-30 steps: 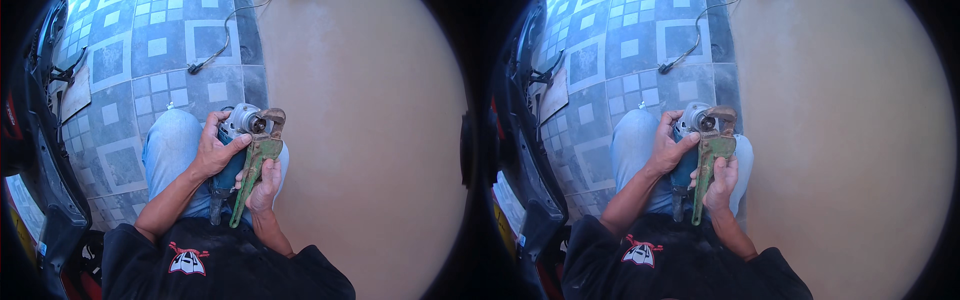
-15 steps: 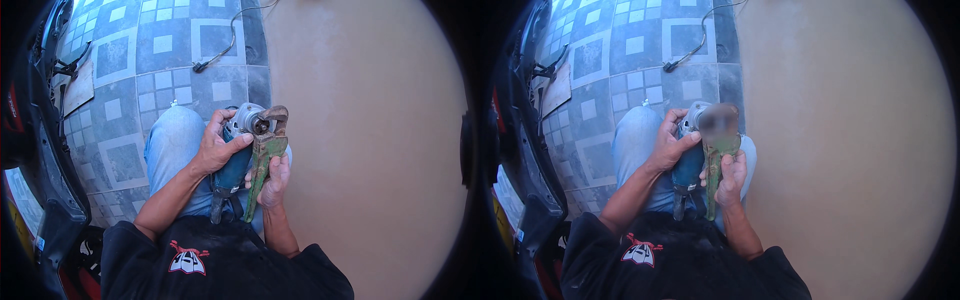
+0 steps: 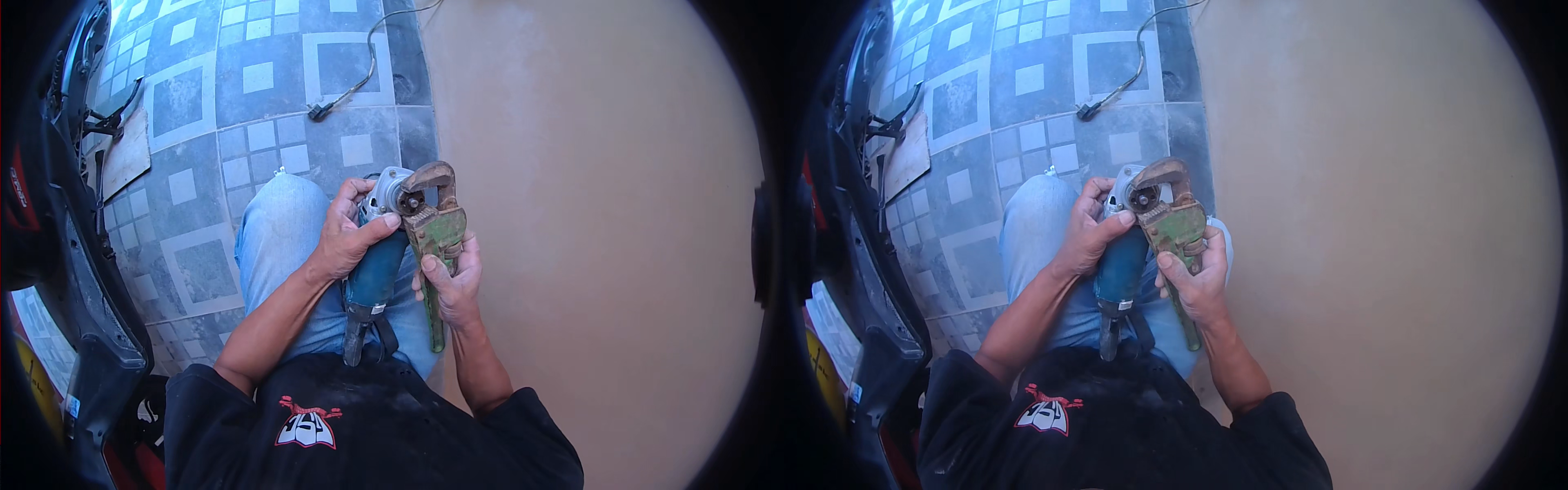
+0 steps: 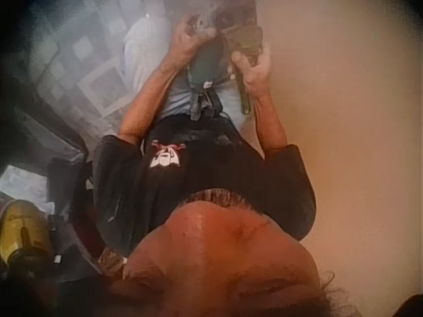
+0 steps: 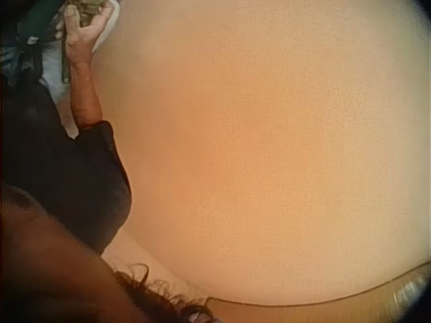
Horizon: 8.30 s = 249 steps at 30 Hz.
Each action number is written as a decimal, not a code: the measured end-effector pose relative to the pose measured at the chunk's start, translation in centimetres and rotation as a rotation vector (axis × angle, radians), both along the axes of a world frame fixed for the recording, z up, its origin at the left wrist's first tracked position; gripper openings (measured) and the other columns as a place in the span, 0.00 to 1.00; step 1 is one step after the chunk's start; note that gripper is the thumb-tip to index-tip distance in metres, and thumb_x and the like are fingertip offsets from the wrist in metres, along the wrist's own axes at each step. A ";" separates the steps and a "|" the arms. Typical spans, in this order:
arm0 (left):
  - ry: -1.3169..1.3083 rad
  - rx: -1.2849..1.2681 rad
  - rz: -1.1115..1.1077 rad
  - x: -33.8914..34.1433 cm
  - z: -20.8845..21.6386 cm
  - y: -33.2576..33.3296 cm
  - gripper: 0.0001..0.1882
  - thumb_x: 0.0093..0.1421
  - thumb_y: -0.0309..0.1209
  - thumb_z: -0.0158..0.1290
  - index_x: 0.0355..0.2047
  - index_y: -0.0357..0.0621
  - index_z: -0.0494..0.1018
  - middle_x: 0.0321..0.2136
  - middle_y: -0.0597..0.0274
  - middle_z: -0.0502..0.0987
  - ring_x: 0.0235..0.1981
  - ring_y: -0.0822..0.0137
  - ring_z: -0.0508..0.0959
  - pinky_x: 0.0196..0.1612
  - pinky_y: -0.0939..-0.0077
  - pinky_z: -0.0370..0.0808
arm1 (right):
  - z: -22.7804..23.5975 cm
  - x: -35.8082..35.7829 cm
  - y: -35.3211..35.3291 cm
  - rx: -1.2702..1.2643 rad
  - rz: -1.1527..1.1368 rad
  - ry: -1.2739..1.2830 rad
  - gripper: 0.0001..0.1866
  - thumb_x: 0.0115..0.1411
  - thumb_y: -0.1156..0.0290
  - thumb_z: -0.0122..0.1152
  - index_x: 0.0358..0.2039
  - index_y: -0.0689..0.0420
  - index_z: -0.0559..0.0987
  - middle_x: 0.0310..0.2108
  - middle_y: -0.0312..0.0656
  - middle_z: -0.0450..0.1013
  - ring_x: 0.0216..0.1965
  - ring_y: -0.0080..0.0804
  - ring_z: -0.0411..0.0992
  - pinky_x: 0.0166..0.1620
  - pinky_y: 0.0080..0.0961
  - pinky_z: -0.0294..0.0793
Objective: The person holds an angle grinder between their legs and uses a pipe wrench to loosen the arbor nut and remove the inner flange from the tool's spindle.
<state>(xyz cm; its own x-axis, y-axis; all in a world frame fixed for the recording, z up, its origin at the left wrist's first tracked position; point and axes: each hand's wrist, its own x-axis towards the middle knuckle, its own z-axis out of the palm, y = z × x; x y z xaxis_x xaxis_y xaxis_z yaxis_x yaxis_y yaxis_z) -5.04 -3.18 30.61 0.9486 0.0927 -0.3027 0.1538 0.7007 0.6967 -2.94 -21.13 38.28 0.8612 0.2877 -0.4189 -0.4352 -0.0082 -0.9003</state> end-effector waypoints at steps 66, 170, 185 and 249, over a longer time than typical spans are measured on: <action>0.052 -0.107 0.009 -0.1 -1.1 -0.8 0.29 0.59 0.33 0.64 0.56 0.39 0.64 0.52 0.56 0.73 0.53 0.68 0.73 0.59 0.70 0.69 | 0.1 -4.1 1.8 0.213 -0.252 0.171 0.25 0.69 0.68 0.60 0.57 0.62 0.59 0.42 0.47 0.73 0.33 0.28 0.78 0.29 0.22 0.82; -0.038 -0.071 -0.076 -0.1 0.9 -0.5 0.34 0.51 0.27 0.63 0.56 0.40 0.61 0.50 0.55 0.73 0.50 0.66 0.76 0.55 0.68 0.75 | 4.9 13.3 -3.9 -0.284 0.686 -0.185 0.22 0.63 0.55 0.68 0.43 0.62 0.74 0.27 0.35 0.73 0.23 0.17 0.69 0.22 0.18 0.68; -0.041 -0.066 -0.065 -0.6 1.1 -0.3 0.35 0.52 0.29 0.65 0.57 0.40 0.60 0.49 0.55 0.74 0.49 0.66 0.76 0.56 0.68 0.72 | 7.2 11.8 -2.7 -0.413 0.622 -0.115 0.16 0.65 0.60 0.67 0.38 0.61 0.76 0.24 0.32 0.71 0.26 0.16 0.67 0.29 0.20 0.67; 0.009 -0.057 -0.069 -0.8 1.7 -0.7 0.42 0.50 0.27 0.63 0.64 0.40 0.58 0.56 0.56 0.71 0.55 0.64 0.73 0.62 0.67 0.68 | 6.5 17.7 -0.7 -0.487 1.068 -0.610 0.19 0.58 0.62 0.72 0.36 0.61 0.72 0.22 0.39 0.68 0.24 0.27 0.64 0.29 0.27 0.66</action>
<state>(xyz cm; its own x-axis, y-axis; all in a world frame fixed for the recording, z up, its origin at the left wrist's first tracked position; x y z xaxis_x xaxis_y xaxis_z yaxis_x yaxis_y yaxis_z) -5.84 -3.90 32.36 0.9492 0.0094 -0.3145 0.2096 0.7267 0.6542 14.77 -21.83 44.80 0.3922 0.8693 -0.3008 0.4586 -0.4682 -0.7553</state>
